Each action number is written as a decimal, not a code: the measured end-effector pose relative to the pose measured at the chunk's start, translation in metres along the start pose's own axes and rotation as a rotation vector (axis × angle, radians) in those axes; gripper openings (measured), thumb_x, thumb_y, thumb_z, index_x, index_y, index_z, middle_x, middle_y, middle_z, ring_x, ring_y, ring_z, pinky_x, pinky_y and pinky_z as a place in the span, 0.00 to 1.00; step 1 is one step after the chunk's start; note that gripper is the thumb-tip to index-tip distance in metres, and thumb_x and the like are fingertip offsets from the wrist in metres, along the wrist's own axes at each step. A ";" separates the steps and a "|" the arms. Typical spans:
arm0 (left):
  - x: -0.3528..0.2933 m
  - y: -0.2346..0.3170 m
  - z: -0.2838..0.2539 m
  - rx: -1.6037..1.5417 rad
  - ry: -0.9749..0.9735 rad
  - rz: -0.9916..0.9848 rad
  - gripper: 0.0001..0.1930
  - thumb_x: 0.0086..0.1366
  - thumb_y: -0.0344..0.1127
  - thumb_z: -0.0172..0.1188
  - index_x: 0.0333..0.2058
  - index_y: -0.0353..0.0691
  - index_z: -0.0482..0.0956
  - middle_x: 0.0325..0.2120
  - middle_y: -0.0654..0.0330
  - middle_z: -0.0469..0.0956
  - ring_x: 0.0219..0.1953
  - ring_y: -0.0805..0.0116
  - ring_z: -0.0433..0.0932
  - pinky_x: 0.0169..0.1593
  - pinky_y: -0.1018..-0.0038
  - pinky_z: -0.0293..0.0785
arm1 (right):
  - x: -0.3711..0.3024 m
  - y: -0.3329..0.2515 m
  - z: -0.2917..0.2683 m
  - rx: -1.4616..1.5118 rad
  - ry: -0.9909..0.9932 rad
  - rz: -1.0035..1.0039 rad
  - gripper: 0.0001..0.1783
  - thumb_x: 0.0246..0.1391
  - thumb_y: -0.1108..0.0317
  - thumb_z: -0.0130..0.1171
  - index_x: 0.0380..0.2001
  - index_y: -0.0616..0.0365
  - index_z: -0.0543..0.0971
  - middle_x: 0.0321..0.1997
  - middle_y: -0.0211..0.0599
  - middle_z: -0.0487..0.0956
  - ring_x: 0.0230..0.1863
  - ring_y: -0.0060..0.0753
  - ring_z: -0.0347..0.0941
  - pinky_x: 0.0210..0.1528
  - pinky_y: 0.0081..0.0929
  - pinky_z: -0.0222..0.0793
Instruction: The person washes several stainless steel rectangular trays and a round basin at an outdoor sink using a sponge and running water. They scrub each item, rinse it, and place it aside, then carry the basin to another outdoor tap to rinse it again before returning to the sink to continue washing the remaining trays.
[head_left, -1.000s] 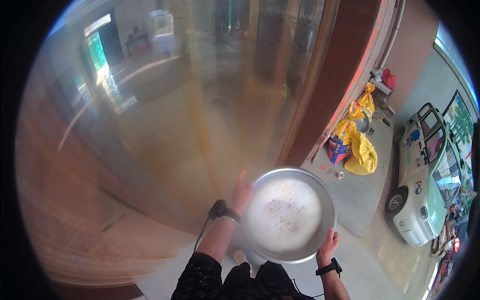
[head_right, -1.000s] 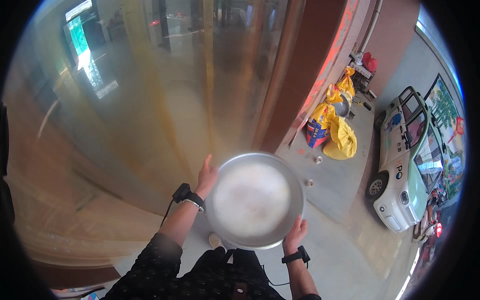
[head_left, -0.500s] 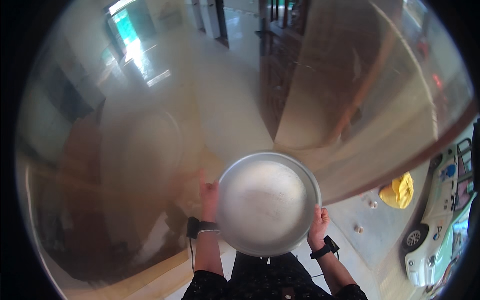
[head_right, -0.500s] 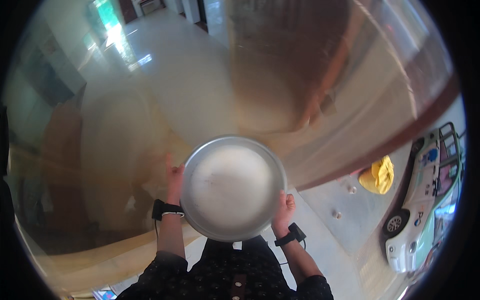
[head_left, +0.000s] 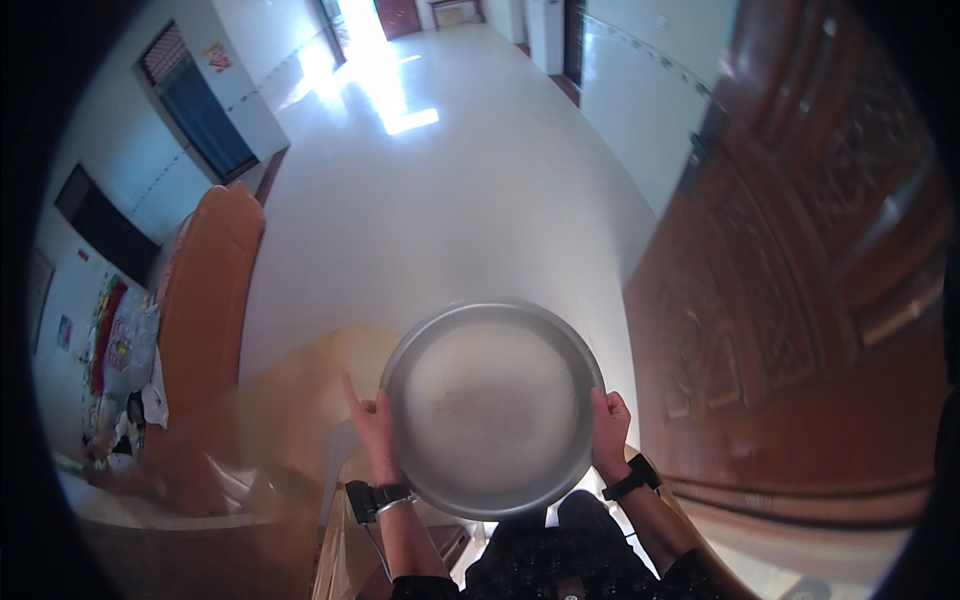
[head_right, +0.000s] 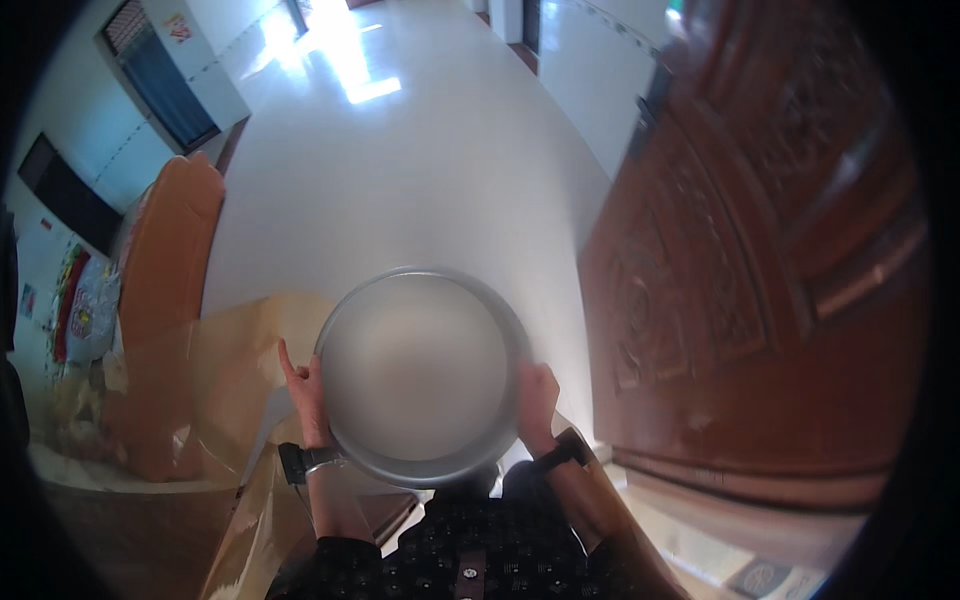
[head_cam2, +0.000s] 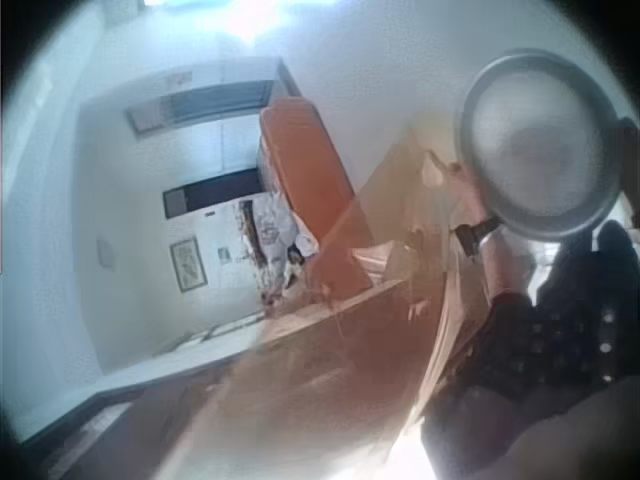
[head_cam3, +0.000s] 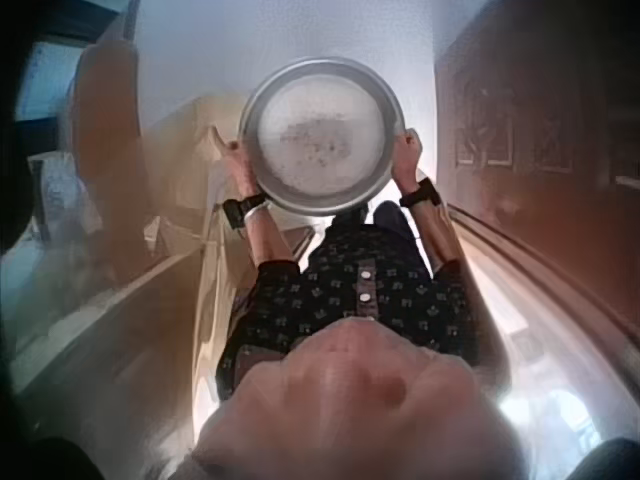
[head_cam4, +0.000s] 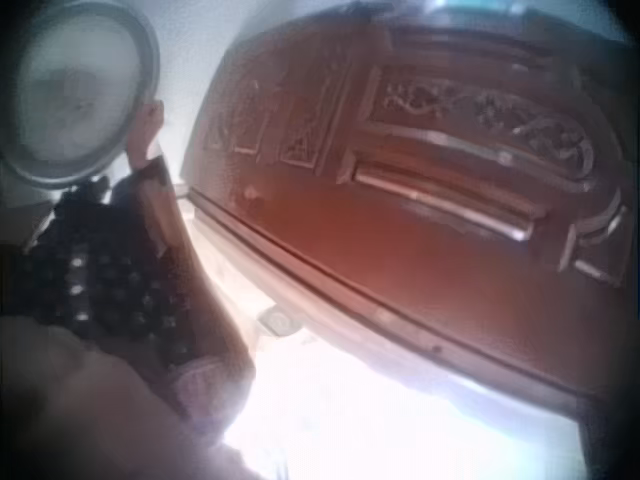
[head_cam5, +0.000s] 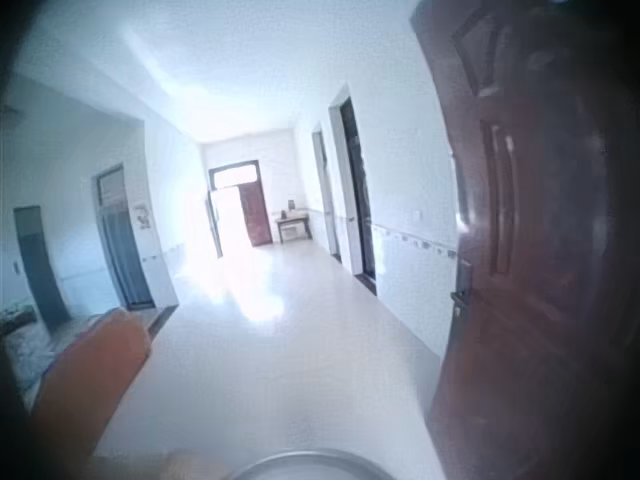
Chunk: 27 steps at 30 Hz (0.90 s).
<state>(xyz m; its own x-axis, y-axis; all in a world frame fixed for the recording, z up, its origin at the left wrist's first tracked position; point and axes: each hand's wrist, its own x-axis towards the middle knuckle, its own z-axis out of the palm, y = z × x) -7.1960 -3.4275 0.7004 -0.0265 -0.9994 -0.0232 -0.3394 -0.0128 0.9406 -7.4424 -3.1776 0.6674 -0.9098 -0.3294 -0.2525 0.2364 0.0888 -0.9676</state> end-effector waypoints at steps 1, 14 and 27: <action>0.027 0.006 0.007 -0.021 0.016 0.055 0.41 0.62 0.28 0.57 0.70 0.49 0.47 0.17 0.68 0.65 0.21 0.79 0.62 0.29 0.77 0.64 | 0.029 -0.008 0.024 0.053 -0.066 -0.057 0.18 0.61 0.64 0.53 0.18 0.55 0.64 0.21 0.18 0.62 0.27 0.12 0.56 0.27 0.19 0.57; 0.375 0.077 0.202 -0.163 0.433 -0.153 0.29 0.66 0.30 0.54 0.64 0.34 0.56 0.42 0.54 0.73 0.40 0.70 0.73 0.44 0.72 0.73 | 0.460 -0.143 0.379 -0.003 -0.515 -0.059 0.23 0.59 0.59 0.59 0.16 0.53 0.63 0.19 0.16 0.62 0.25 0.11 0.55 0.22 0.20 0.56; 0.864 0.160 0.422 -0.261 0.197 -0.029 0.17 0.68 0.34 0.54 0.51 0.30 0.71 0.45 0.53 0.75 0.45 0.67 0.75 0.49 0.71 0.73 | 0.884 -0.301 0.740 -0.069 -0.620 -0.119 0.21 0.59 0.59 0.60 0.17 0.50 0.64 0.19 0.14 0.63 0.23 0.08 0.56 0.23 0.15 0.56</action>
<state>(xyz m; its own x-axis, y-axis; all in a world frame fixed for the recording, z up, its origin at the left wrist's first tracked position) -7.6701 -4.2795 0.6880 0.1705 -0.9853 -0.0088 -0.0840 -0.0234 0.9962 -8.0649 -4.1913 0.7330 -0.5569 -0.8221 -0.1182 0.1041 0.0720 -0.9920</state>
